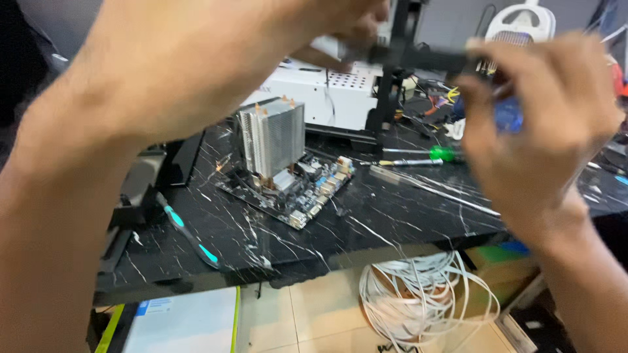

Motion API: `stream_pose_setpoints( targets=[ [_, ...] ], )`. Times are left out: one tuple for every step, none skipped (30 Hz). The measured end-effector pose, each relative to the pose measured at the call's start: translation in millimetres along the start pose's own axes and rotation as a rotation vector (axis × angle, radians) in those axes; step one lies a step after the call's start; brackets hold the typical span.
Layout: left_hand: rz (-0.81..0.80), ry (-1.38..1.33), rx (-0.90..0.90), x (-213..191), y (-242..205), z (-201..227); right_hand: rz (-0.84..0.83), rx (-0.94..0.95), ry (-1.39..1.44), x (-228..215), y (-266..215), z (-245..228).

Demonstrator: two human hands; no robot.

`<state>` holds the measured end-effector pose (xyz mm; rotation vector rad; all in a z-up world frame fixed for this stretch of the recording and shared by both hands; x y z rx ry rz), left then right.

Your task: The person attaches a fan to a CPU cooler using rubber bands and then places the cooler onto a motherboard. The person secures the cooler by threading a rubber band around the mounting brackets and connects the fan's power cable to the motherboard.

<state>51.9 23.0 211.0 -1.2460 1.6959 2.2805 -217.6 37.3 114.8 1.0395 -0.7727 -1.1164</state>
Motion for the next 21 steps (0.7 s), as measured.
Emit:
stream_pose_setpoints(
  targets=[
    [-0.021,-0.002,-0.056,-2,-6,-4,0.044,-0.015,0.041,9,-6,-4],
    [-0.042,-0.005,-0.113,-4,-14,-7,0.087,-0.029,0.084,18,-13,-8],
    [-0.064,-0.008,-0.170,-9,-17,-11,0.091,-0.033,0.091,23,-14,-17],
    [-0.087,-0.016,-0.228,-11,-22,-14,0.121,-0.066,0.085,24,-17,-28],
    [-0.111,-0.024,-0.286,-10,-29,-14,0.152,-0.099,0.081,26,-21,-38],
    [-0.108,-0.025,-0.291,-11,-25,-6,0.151,-0.102,0.085,28,-23,-45],
    [-0.253,-0.052,-0.487,-2,-30,-7,0.164,-0.133,0.068,30,-26,-53],
    [-0.398,-0.079,-0.683,5,-37,-5,0.179,-0.163,0.051,32,-29,-60],
    [-0.395,-0.078,-0.687,10,-40,-15,0.179,-0.164,0.055,35,-28,-64],
    [-0.297,-0.204,-0.694,15,-41,-23,0.211,-0.182,0.061,36,-30,-69],
    [-0.196,-0.329,-0.698,20,-42,-30,0.242,-0.199,0.067,37,-32,-73],
    [-0.200,-0.326,-0.699,26,-44,-38,0.242,-0.194,0.067,40,-32,-75],
    [-0.121,-0.414,-0.709,31,-45,-46,0.259,-0.217,0.073,42,-33,-78],
    [-0.040,-0.503,-0.717,36,-46,-53,0.276,-0.243,0.079,44,-33,-81],
    [-0.043,-0.502,-0.717,43,-49,-63,0.275,-0.240,0.078,46,-34,-82],
    [0.014,-0.599,-0.667,48,-48,-71,0.280,-0.244,0.082,48,-35,-83],
    [0.070,-0.695,-0.617,53,-48,-77,0.285,-0.248,0.086,50,-36,-85],
    [0.068,-0.696,-0.618,54,-47,-78,0.283,-0.247,0.087,51,-36,-86],
    [0.118,-0.725,-0.616,53,-47,-78,0.268,-0.224,0.078,53,-35,-87],
    [0.168,-0.754,-0.612,52,-45,-79,0.255,-0.201,0.067,55,-34,-87],
    [0.166,-0.753,-0.610,53,-44,-80,0.256,-0.200,0.066,54,-33,-91]
  ],
)
Point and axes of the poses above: each hand's wrist, its own y-axis towards the middle knuckle, its own x-axis out of the palm, z = x × y, the point moved 7 cm from there along y, towards the middle knuckle, and after that the axes turned 13 degrees about x, right-handed, at the moved point
